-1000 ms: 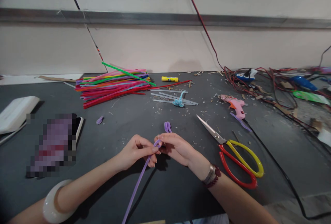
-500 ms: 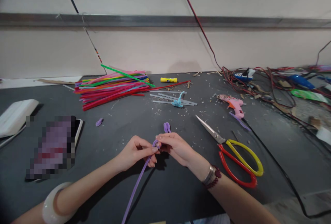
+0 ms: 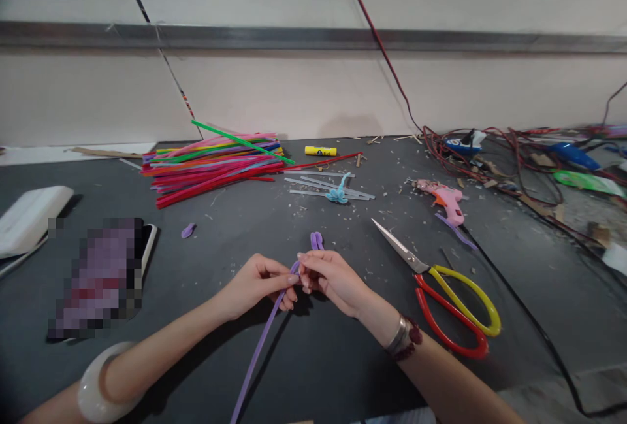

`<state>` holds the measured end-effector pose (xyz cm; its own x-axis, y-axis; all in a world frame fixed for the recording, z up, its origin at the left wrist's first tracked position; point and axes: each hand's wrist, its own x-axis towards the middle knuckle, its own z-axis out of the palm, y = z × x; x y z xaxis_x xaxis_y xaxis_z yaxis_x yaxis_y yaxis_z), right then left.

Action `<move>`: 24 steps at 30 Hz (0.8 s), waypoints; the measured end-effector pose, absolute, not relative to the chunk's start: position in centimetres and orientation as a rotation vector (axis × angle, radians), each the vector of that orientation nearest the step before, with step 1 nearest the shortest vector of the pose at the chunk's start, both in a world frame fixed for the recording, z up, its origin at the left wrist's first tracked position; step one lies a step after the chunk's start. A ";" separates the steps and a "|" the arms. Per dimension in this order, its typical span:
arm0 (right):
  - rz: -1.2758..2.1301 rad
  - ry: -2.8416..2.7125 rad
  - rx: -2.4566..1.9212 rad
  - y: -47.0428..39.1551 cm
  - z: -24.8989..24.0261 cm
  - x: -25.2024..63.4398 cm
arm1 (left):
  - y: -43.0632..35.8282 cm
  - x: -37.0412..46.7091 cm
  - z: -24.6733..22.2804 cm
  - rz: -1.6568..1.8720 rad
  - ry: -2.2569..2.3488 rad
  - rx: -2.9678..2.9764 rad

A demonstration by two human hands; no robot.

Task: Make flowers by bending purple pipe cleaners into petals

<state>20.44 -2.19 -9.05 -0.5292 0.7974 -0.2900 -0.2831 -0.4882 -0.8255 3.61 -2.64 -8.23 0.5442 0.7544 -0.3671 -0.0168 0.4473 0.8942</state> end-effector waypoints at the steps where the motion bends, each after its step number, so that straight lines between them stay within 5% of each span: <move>1: 2.053 -0.962 -0.899 -2.2 -9.1 20.4 | -2.6 3.6 -8.3 0.564 0.880 1.001; 24: 1.834 -0.941 -0.956 -1.4 -9.5 20.7 | -2.3 3.3 -8.8 0.707 0.919 0.885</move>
<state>20.66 -1.44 -9.46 -0.3541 0.9032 -0.2424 -0.3298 -0.3631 -0.8714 3.28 -2.29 -8.81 0.4388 0.8212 -0.3649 -0.1421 0.4644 0.8742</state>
